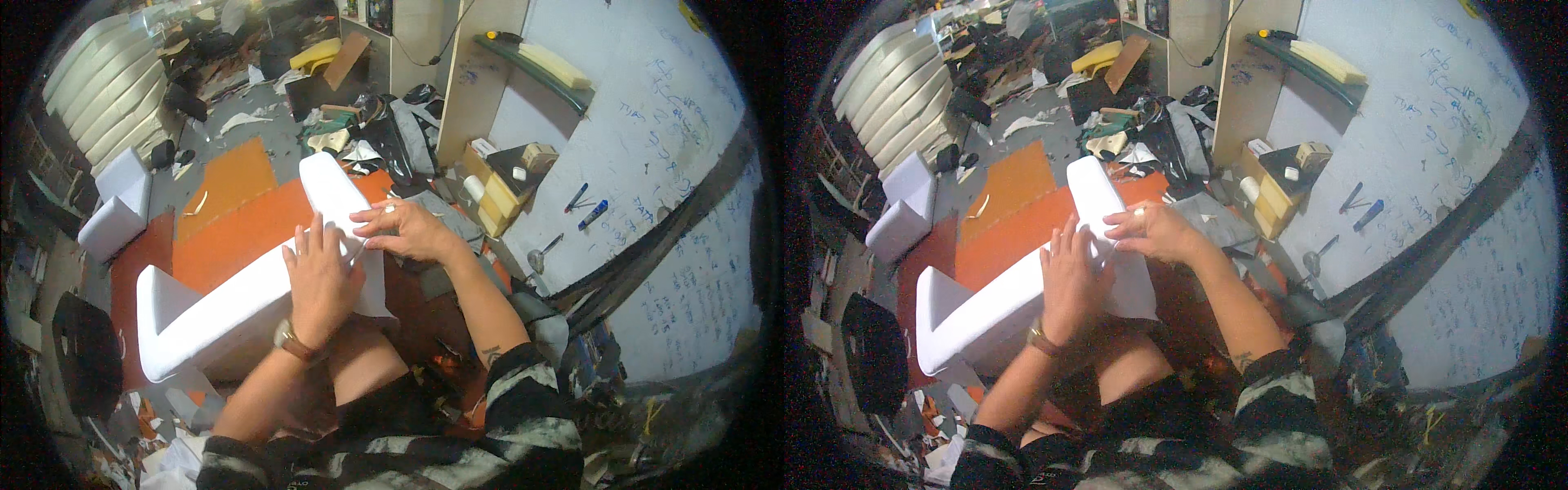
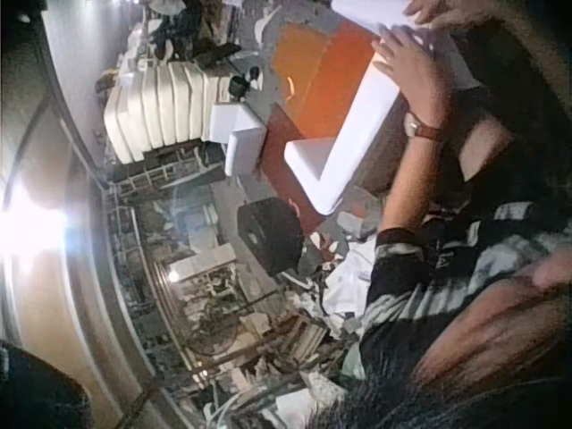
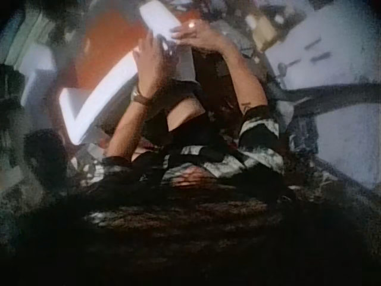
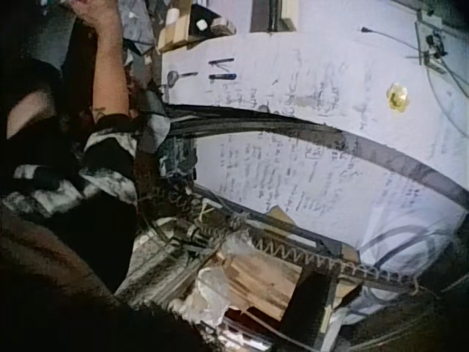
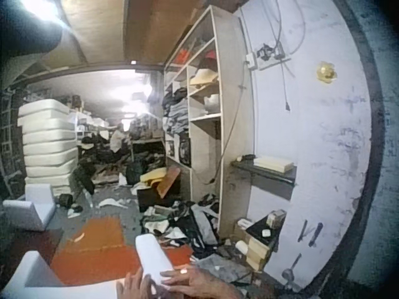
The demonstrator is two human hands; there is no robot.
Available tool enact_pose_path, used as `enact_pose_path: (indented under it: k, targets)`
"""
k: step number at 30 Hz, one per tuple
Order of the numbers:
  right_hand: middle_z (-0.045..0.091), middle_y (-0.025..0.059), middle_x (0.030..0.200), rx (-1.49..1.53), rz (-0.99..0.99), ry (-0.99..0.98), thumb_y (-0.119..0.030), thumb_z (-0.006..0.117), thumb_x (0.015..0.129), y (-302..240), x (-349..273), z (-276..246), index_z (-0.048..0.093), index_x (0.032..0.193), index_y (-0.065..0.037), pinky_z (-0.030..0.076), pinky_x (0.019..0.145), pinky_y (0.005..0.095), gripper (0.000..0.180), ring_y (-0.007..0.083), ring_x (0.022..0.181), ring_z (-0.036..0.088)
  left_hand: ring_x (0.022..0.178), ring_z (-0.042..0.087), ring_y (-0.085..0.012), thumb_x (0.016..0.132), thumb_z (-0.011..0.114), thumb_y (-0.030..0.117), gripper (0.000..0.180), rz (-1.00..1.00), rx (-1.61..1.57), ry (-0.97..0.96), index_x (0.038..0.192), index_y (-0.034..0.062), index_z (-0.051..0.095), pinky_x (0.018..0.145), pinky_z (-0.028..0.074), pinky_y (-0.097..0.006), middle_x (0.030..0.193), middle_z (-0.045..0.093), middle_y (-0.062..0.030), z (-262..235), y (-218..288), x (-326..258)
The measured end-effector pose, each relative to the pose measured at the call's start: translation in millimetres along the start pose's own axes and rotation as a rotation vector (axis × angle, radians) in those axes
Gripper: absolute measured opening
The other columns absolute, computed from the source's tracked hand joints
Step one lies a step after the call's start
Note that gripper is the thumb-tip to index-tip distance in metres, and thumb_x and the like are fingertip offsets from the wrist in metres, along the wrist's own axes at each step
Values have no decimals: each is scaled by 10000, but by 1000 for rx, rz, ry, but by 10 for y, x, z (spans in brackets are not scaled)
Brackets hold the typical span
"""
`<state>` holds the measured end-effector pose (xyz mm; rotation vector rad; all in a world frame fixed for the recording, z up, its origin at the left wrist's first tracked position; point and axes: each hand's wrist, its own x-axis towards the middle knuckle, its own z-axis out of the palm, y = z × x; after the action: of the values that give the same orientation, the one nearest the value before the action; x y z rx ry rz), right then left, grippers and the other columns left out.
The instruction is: The person is upholstering a chair by attaching white fabric to a foam-covered frame using a staple gun. They repeatedly pull the fabric taut, staple it to the frame, and smooth the surface to ensure a tight fit.
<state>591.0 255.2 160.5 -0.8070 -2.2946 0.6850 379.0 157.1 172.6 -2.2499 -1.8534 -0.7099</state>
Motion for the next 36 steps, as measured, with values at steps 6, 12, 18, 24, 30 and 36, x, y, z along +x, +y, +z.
enact_pose_path:
  k: [6,12,18,24,30,36]
  targets:
    - [729,57,1387,-51,-35,-4,-217,826,886,-46,21,13,831,1168,-130,522,1100,400,295,279,1233,698,1487,411,-506,843,850,409,402,-99,-94,201,1070,106,714,1208,248,-719,1577,504,-231,98,122,-352]
    - [721,64,1401,-51,10,-32,-200,828,886,-103,59,-12,827,1176,-125,502,1120,394,300,261,1247,695,1494,394,-515,787,875,484,417,-139,-32,240,881,82,819,1200,210,-747,1568,530,-246,120,219,-386]
    - [709,53,1426,7,95,-71,-176,840,890,-128,39,-51,822,1195,-113,492,1131,400,312,247,1275,671,1480,386,-528,833,842,426,360,-219,-33,179,869,67,835,1181,205,-776,1564,517,-213,130,373,-261]
    - [697,74,1441,12,141,-95,-199,824,909,-222,64,-72,812,1210,-100,514,1103,394,317,267,1228,701,1494,376,-508,882,807,339,286,-144,-58,118,850,57,842,1206,204,-746,1581,517,-185,88,200,-378]
    - [684,57,1458,44,181,-100,-231,800,928,-151,50,-65,810,1226,-129,537,1077,366,315,262,1201,722,1505,369,-501,898,795,326,274,-105,-116,98,824,65,839,1224,196,-720,1584,509,-194,23,211,-413]
    - [676,58,1474,72,223,-76,-197,791,940,-182,30,-32,802,1237,-109,506,1115,368,311,240,1263,687,1502,380,-495,915,782,372,308,-76,-82,150,852,75,837,1202,251,-719,1574,513,-178,41,-67,-406]
